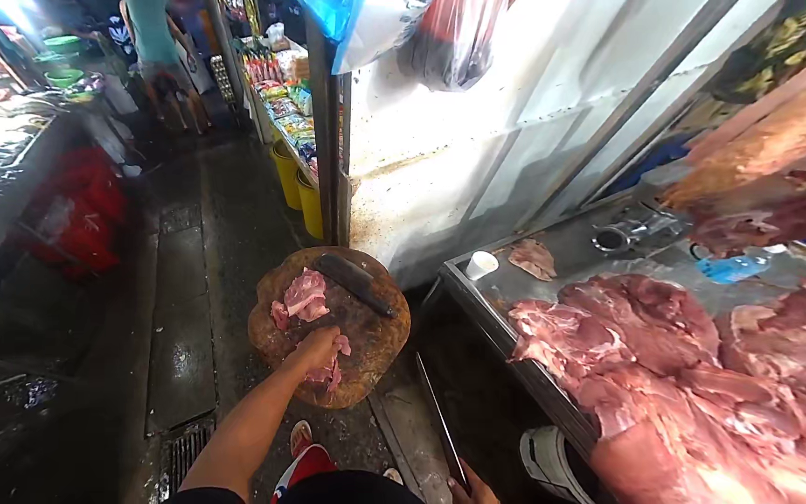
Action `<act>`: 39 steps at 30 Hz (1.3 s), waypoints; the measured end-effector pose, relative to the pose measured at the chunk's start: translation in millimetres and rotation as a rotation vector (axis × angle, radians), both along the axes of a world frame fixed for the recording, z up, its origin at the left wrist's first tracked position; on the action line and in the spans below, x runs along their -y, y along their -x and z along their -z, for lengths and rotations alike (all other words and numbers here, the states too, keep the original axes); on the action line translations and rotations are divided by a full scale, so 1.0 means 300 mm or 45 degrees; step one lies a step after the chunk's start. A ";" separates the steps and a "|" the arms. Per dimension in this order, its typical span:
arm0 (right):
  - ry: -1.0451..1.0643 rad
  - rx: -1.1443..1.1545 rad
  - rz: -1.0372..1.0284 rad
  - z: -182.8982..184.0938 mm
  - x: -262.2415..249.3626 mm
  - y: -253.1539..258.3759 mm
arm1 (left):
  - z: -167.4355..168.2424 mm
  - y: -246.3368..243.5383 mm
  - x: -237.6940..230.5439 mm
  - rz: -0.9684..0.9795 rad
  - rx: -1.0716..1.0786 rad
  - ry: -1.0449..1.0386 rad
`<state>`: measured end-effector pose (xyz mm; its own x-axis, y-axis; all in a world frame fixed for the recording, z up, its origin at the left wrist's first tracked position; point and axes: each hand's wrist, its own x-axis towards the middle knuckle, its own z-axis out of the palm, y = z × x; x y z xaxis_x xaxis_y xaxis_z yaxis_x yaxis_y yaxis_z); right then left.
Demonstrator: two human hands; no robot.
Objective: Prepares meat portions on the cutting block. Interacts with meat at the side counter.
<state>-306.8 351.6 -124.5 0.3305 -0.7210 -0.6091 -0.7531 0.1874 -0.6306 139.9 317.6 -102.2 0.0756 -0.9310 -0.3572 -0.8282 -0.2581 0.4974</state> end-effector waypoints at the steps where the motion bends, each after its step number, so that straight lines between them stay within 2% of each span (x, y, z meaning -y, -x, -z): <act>1: 0.000 -0.016 -0.009 -0.006 0.007 -0.009 | 0.001 -0.014 -0.013 -0.030 -0.047 0.007; 6: 0.060 -0.059 -0.114 -0.006 0.031 -0.045 | -0.032 -0.048 -0.078 -0.170 -0.132 0.093; 12: -0.014 -0.029 -0.096 0.044 0.027 -0.089 | -0.245 -0.020 -0.079 -0.316 -0.164 0.336; 14: -0.001 -0.035 -0.108 0.064 0.031 -0.113 | -0.306 0.010 -0.064 -0.445 -0.236 0.460; 17: 0.043 -0.109 -0.117 0.032 0.042 -0.166 | -0.320 0.070 -0.050 -0.764 -0.298 0.602; 18: 0.058 -0.122 -0.097 0.021 0.039 -0.183 | -0.296 0.089 -0.056 -0.888 -0.311 0.612; 20: 0.058 -0.147 -0.049 0.011 0.029 -0.220 | -0.180 0.109 -0.098 -1.137 -0.357 0.559; 23: 0.061 -0.223 -0.079 -0.018 0.050 -0.269 | 0.050 0.083 -0.270 -1.358 -0.330 0.163; 24: 0.065 -0.247 -0.130 -0.036 0.063 -0.279 | 0.085 0.063 -0.328 -1.365 -0.261 0.035; 26: 0.042 -0.267 -0.250 -0.071 0.090 -0.302 | 0.055 0.012 -0.387 -1.309 -0.166 -0.102; 28: 0.019 -0.292 -0.384 -0.102 0.086 -0.317 | 0.030 -0.023 -0.400 -1.224 -0.145 -0.074; 31: 0.062 -0.315 -0.534 -0.126 0.101 -0.394 | 0.061 -0.081 -0.285 -1.016 -0.118 0.108; 34: 0.094 -0.356 -0.612 -0.138 0.098 -0.466 | 0.141 -0.068 -0.170 -0.707 0.005 0.040; 36: 0.113 -0.379 -0.640 -0.163 0.112 -0.504 | 0.162 -0.050 -0.160 -0.732 0.012 -0.064; 39: 0.131 -0.449 -0.699 -0.186 0.123 -0.532 | 0.155 -0.102 -0.240 -1.031 -0.279 -0.106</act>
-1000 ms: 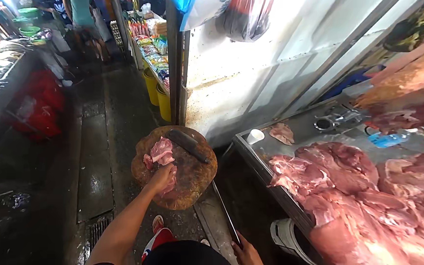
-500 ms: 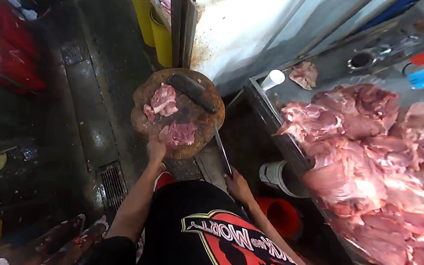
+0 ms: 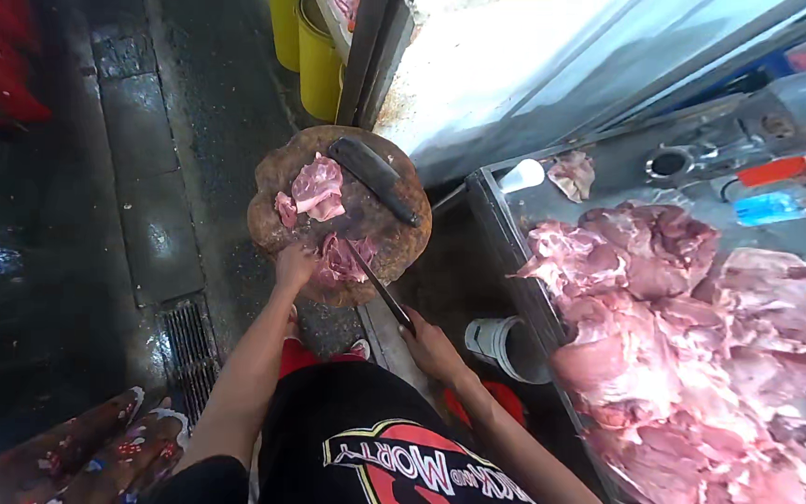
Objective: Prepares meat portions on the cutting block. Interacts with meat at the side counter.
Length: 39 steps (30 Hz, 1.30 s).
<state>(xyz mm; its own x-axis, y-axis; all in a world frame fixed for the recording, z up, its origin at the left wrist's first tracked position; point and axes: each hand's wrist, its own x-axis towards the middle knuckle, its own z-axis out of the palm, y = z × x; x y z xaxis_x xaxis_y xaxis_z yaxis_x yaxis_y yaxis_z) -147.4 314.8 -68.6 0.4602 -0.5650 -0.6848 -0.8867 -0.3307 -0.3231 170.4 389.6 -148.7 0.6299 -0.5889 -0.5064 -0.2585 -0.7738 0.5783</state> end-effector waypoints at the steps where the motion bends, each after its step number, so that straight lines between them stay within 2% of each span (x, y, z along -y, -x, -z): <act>1: 0.008 -0.049 -0.034 -0.009 0.003 -0.020 | 0.003 -0.021 -0.033 -0.097 -0.039 0.050; 5: 0.017 -0.201 -0.207 -0.037 0.021 -0.203 | -0.011 -0.008 -0.098 -0.171 -0.118 0.139; 9: 0.077 -0.228 -0.334 0.055 0.034 -0.486 | -0.023 0.039 -0.088 -0.156 -0.096 0.107; 11: 0.109 -0.247 -0.319 0.104 0.035 -0.531 | -0.026 0.048 -0.084 -0.175 -0.072 0.100; 13: 0.114 -0.271 -0.288 0.128 0.034 -0.460 | -0.029 0.030 -0.093 -0.225 -0.043 0.107; 16: 0.096 -0.308 -0.244 0.146 0.042 -0.168 | -0.033 -0.001 -0.108 -0.256 0.002 0.152; 19: 0.073 -0.401 -0.214 0.128 0.029 0.105 | -0.088 -0.028 -0.123 -0.194 0.027 0.252; 22: 0.044 -0.381 -0.176 0.122 0.002 0.241 | -0.145 -0.065 -0.143 -0.140 -0.019 0.438; 25: -0.004 -0.286 -0.134 0.135 -0.013 0.280 | -0.194 -0.123 -0.115 -0.110 -0.037 0.569; 28: -0.043 -0.110 -0.030 0.132 -0.043 0.286 | -0.268 -0.212 -0.017 0.021 0.051 0.412; 30: -0.071 0.041 0.110 0.135 -0.079 0.285 | -0.236 -0.300 0.091 0.004 0.079 0.304; 32: -0.075 0.128 0.239 0.142 -0.107 0.281 | -0.144 -0.380 0.174 -0.015 0.136 0.154; 35: -0.056 0.149 0.332 0.150 -0.129 0.276 | -0.054 -0.395 0.236 0.158 0.331 -0.124; 37: -0.059 0.135 0.377 0.147 -0.145 0.275 | -0.048 -0.363 0.247 0.274 0.431 -0.222; 39: -0.061 0.119 0.445 0.141 -0.172 0.277 | -0.072 -0.351 0.223 0.272 0.432 -0.203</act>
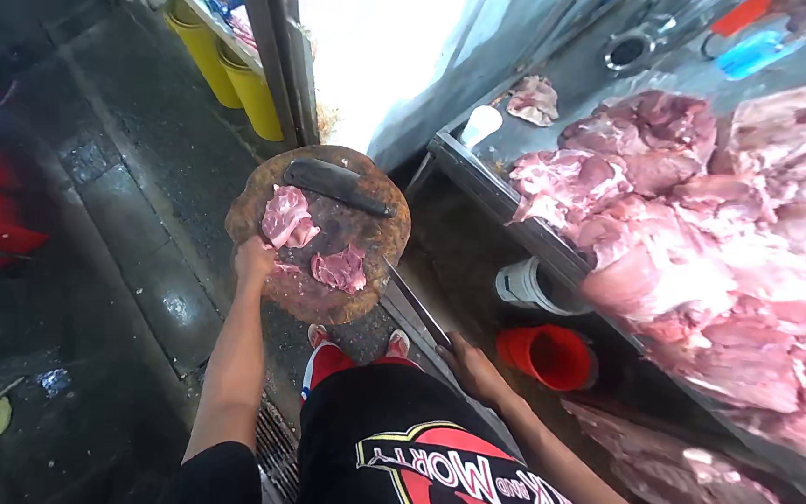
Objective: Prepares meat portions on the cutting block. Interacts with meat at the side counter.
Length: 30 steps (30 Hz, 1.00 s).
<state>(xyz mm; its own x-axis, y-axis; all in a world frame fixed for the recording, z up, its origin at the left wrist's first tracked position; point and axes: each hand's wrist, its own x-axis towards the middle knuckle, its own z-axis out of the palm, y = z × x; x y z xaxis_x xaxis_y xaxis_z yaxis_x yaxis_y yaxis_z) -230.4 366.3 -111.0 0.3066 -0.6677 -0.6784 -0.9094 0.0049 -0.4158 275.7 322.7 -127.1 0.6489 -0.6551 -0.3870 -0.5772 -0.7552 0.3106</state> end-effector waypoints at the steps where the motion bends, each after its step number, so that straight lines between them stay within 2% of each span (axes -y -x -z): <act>1: 0.004 -0.006 0.047 -0.005 -0.010 -0.002 | -0.020 -0.006 -0.015 -0.024 -0.018 0.056; 4: -0.011 -0.053 0.198 -0.016 -0.054 -0.026 | -0.050 -0.054 -0.039 0.016 -0.068 0.144; 6: -0.029 -0.080 0.251 -0.014 -0.087 -0.055 | -0.046 -0.091 -0.041 0.135 -0.058 0.062; 8: -0.051 -0.089 0.270 -0.021 -0.103 -0.087 | -0.090 -0.098 -0.037 0.207 0.017 0.002; 12: -0.051 -0.043 0.357 -0.020 -0.147 -0.133 | -0.196 0.034 -0.064 0.223 0.041 0.088; 14: -0.058 -0.034 0.407 -0.010 -0.149 -0.149 | -0.147 0.143 -0.042 0.246 -0.115 0.031; 16: -0.083 -0.050 0.401 0.003 -0.145 -0.155 | -0.052 0.263 -0.031 0.248 -0.212 -0.049; 19: -0.111 -0.058 0.343 0.025 -0.114 -0.149 | 0.019 0.402 -0.015 0.233 -0.171 -0.022; 23: -0.133 -0.034 0.198 0.057 -0.030 -0.110 | 0.021 0.457 0.000 0.082 -0.221 0.050; 25: -0.124 -0.008 0.110 0.047 0.035 -0.080 | 0.022 0.445 -0.009 -0.039 -0.448 0.249; 28: -0.090 0.034 -0.002 0.036 0.124 -0.027 | -0.024 0.463 -0.063 -0.381 -0.886 0.651; 30: -0.082 0.052 -0.047 0.030 0.172 0.008 | -0.057 0.473 -0.119 -0.543 -0.901 0.692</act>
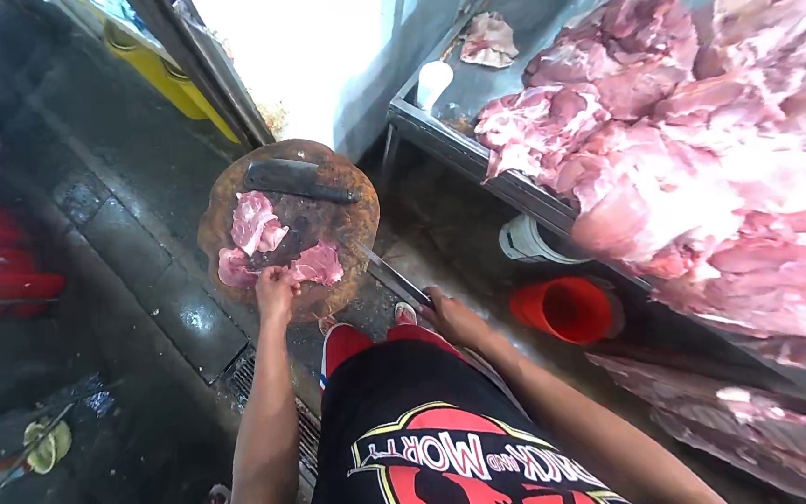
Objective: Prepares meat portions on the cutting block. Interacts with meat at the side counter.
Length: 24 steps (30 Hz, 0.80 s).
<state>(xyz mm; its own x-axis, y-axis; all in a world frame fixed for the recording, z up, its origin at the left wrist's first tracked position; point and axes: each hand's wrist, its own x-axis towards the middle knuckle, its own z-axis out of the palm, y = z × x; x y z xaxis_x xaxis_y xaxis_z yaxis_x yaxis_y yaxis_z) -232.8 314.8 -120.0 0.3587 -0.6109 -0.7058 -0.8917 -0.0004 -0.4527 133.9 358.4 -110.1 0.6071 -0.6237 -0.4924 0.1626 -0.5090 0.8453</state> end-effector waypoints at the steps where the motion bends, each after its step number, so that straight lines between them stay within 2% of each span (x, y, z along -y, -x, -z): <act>1: -0.006 0.003 -0.019 0.003 0.015 0.015 | 0.005 -0.006 -0.037 -0.024 0.055 -0.087; 4: -0.044 0.010 -0.096 0.043 0.036 0.064 | 0.023 -0.023 -0.168 0.082 0.526 -0.567; 6: -0.060 0.006 -0.169 0.069 0.045 0.090 | -0.023 -0.002 -0.209 0.075 0.718 -0.683; 9: -0.050 -0.013 -0.247 0.068 0.068 0.097 | -0.054 0.033 -0.187 0.206 0.807 -0.617; 13: -0.021 -0.053 -0.283 0.039 0.123 0.055 | 0.032 0.055 -0.066 0.563 1.013 -0.426; 18: -0.045 0.052 -0.156 0.033 0.126 0.027 | 0.046 0.132 0.078 1.272 1.175 -0.095; 20: -0.024 0.088 -0.043 0.027 0.120 0.027 | 0.070 0.116 0.123 1.503 1.295 -0.180; 22: 0.006 0.115 0.091 0.011 0.108 0.053 | 0.067 0.065 0.143 1.603 1.406 -0.321; 24: 0.028 0.156 0.285 0.015 0.079 0.089 | 0.036 -0.021 0.160 1.660 1.388 -0.439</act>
<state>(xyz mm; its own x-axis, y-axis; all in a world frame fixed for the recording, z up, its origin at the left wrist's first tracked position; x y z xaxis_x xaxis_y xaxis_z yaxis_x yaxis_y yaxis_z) -259.4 291.1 -124.4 0.2948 -0.6996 -0.6509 -0.8093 0.1795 -0.5594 140.3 310.5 -120.9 -0.0516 -0.8978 -0.4374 -0.9938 0.0030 0.1111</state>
